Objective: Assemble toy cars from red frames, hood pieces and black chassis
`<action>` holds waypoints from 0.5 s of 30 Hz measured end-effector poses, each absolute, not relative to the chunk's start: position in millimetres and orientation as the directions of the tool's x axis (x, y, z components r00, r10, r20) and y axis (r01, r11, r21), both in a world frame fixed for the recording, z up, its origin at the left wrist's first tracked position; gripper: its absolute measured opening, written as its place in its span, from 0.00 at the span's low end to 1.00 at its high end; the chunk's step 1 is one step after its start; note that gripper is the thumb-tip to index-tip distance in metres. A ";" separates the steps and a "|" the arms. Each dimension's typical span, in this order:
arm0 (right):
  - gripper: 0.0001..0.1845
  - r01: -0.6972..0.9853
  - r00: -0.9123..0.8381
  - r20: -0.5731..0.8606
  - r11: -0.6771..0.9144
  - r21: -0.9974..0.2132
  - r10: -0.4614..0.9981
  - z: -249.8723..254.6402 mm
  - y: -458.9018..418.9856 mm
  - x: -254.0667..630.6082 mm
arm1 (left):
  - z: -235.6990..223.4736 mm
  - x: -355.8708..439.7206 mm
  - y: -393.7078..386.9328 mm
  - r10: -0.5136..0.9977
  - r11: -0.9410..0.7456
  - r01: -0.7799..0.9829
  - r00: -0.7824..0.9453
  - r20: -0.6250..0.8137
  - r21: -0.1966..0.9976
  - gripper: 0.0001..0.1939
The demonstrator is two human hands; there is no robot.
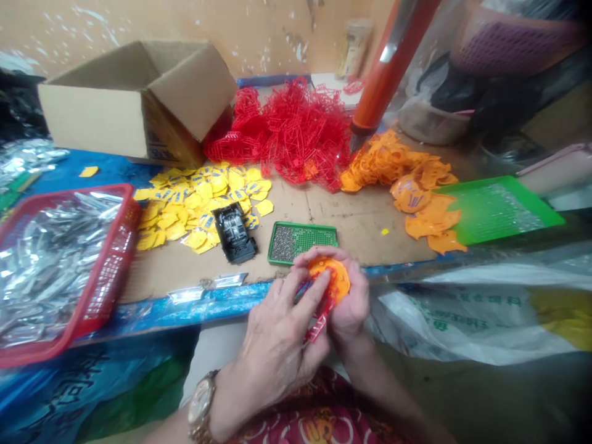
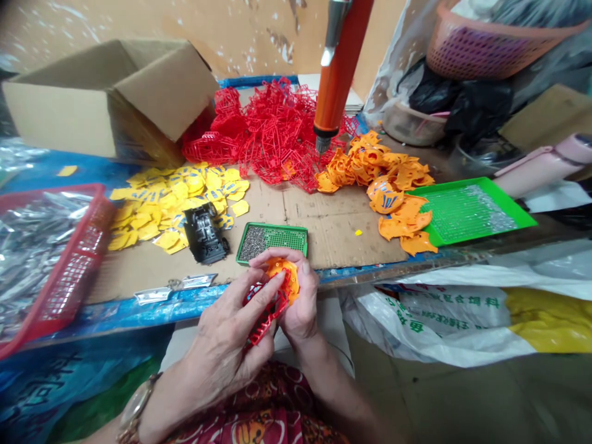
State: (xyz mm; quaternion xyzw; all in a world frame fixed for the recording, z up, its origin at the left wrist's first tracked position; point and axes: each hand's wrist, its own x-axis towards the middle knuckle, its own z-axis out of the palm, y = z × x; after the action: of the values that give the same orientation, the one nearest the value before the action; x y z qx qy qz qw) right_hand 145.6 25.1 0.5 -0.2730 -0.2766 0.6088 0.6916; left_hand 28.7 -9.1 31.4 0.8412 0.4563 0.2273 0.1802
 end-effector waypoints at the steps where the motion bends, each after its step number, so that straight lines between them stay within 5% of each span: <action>1: 0.24 -0.690 0.106 0.054 0.112 -0.715 0.993 0.7 25.2 145.6 | 32.0 28.8 -9.4 0.850 -0.518 0.688 0.480 0.217 0.508 0.32; 15: 0.22 -0.582 0.136 0.040 0.112 -0.805 0.990 2.4 20.7 145.3 | 38.8 29.1 -10.7 0.855 -0.510 0.743 0.493 0.160 0.433 0.32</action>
State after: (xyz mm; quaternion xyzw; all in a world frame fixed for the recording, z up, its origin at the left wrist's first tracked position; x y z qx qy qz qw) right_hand 145.3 20.7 2.4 -0.3288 -0.3101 0.5795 0.6782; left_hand 29.1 -10.7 38.8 0.8500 0.4701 0.1798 0.1552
